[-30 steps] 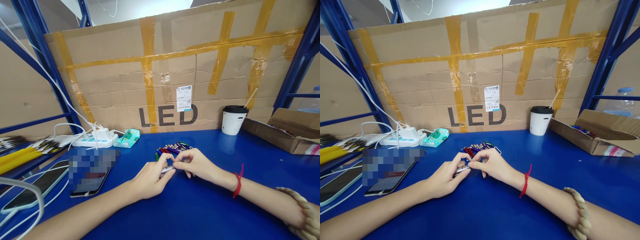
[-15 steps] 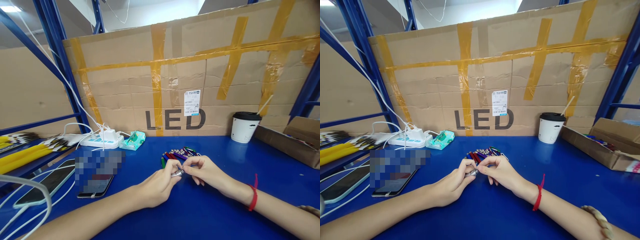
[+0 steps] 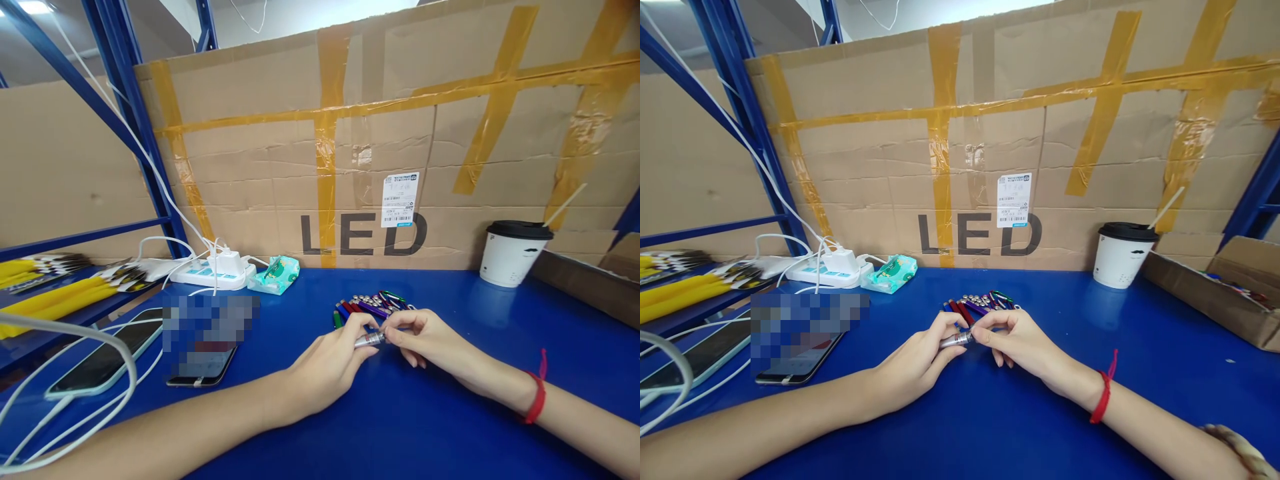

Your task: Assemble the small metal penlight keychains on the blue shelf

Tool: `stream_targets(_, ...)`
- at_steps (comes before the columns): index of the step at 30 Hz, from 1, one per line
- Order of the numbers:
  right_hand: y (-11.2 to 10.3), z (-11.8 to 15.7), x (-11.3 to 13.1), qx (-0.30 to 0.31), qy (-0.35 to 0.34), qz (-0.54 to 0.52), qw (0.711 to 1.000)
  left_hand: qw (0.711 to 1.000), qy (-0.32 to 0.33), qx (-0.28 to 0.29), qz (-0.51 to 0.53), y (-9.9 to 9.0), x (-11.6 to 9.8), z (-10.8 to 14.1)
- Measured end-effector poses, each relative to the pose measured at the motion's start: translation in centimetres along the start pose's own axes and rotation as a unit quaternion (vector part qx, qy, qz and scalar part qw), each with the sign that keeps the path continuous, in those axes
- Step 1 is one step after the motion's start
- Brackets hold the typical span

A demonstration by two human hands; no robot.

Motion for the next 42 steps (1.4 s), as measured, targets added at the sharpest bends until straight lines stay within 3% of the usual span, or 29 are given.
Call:
stream_targets(4, 0.0, 0.1, 0.2, -0.013, 0.003, 0.004, 1.0, 1.0, 0.006, -0.021, 0.007, 0.1, 0.0, -0.2)
stream_targets(11, -0.2, 0.0, -0.2, -0.01, 0.007, 0.01, 1.0, 0.995, 0.077, -0.056, -0.032, 0.2, 0.2, -0.6)
stream_targets(19, -0.7, -0.2, -1.0, 0.034, 0.03, 0.025, 0.999, 0.996, 0.049, -0.05, -0.056, -0.1, 0.0, -0.3)
stream_targets(29, -1.1, -0.4, -2.3, 0.08, 0.008, 0.038, 0.996, 0.995, 0.024, -0.026, -0.09, -0.3, -0.3, 0.1)
stream_targets(42, -0.8, -0.4, -1.4, 0.08, -0.004, 0.032, 0.996, 0.993, 0.036, -0.034, -0.107, -0.2, 0.0, 0.0)
Point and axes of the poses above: each hand's wrist, its own z-axis away from the middle knuckle, its own y-axis out of the palm, x = y × z, the point moved 1 cm from there along -z, towards the middle knuckle, and after that the axes turned 15 degrees about -y, right-handed, at the moved point
